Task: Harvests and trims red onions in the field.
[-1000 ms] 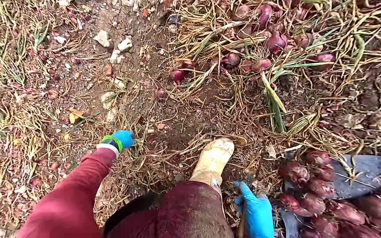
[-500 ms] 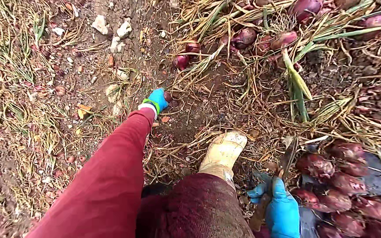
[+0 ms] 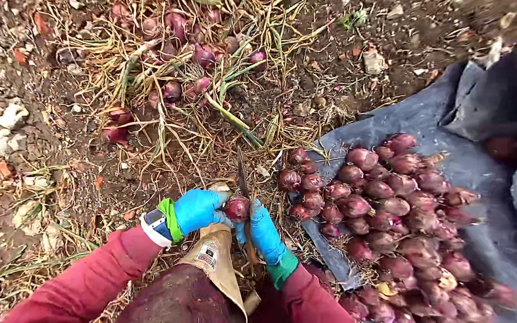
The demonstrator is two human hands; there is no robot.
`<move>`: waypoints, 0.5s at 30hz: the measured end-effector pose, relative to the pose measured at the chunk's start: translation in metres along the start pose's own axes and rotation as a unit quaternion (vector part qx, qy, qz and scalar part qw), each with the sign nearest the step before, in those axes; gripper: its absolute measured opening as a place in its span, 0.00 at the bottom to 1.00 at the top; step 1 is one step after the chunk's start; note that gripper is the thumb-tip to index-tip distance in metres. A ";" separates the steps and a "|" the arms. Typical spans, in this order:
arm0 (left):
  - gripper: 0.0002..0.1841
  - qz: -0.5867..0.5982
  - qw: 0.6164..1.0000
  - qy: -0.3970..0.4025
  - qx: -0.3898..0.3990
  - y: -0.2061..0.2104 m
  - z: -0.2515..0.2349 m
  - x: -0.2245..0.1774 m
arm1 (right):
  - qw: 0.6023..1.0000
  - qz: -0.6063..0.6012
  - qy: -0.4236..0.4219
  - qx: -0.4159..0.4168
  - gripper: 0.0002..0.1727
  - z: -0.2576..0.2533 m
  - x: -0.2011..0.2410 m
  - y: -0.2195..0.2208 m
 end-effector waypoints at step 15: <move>0.16 -0.212 0.963 0.124 0.109 -0.005 -0.100 -0.149 | 0.978 -0.074 -0.068 -0.181 0.57 0.065 -0.010 -0.120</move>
Point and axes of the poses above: each hand's wrist, its own z-axis away from the middle knuckle, its own y-axis out of the palm, x = y × z, the point moved 4 cm from there along -z, towards the middle knuckle, and after that the axes turned 5 degrees about -x, right-handed, at the moved point
